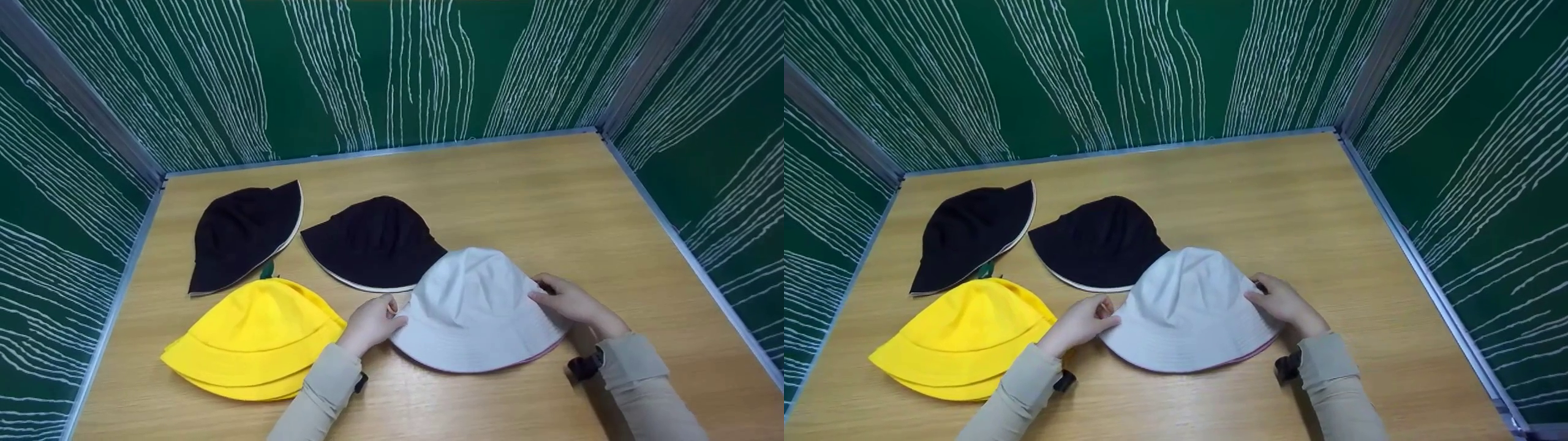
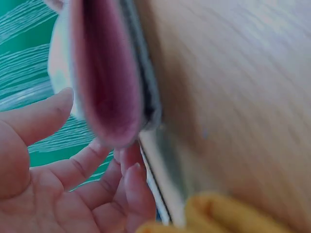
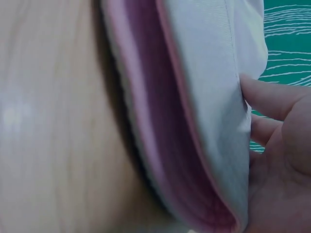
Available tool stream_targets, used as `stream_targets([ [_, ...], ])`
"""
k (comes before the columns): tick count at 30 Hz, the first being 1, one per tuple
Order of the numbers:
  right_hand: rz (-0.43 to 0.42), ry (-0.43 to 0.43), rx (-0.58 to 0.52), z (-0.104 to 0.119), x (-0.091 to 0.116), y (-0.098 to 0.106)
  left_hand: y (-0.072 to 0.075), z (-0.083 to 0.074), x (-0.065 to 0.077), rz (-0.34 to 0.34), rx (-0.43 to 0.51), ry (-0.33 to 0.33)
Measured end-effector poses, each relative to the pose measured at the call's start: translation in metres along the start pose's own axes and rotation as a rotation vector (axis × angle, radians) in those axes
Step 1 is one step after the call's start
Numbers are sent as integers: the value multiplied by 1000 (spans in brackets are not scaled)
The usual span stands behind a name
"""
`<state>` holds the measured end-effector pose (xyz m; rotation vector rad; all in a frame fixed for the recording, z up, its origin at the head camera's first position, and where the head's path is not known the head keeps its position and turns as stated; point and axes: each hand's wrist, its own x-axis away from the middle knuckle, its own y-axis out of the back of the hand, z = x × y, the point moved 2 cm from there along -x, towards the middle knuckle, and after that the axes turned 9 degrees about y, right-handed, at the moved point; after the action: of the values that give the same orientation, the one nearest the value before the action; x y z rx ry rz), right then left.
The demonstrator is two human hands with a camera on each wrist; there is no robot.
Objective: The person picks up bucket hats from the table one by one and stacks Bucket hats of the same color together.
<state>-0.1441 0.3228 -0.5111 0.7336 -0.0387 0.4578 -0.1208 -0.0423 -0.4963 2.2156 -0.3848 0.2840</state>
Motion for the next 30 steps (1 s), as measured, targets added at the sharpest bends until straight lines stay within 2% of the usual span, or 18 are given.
stream_targets([
  [4,26,-41,-4,7,-3,4,14,6,12,0,41,66],
  [7,11,-21,2,15,-6,9,26,12,22,-35,31,80],
  [10,-18,37,26,27,-13,15,39,21,30,-68,3,89],
  [16,-50,103,57,58,-34,21,54,43,41,11,31,242],
  [18,-55,124,60,69,-41,21,56,48,42,21,48,264],
  [24,-25,168,33,94,-64,12,56,53,40,-4,68,236],
  [30,-14,219,15,109,-83,0,55,59,33,-13,95,245],
])
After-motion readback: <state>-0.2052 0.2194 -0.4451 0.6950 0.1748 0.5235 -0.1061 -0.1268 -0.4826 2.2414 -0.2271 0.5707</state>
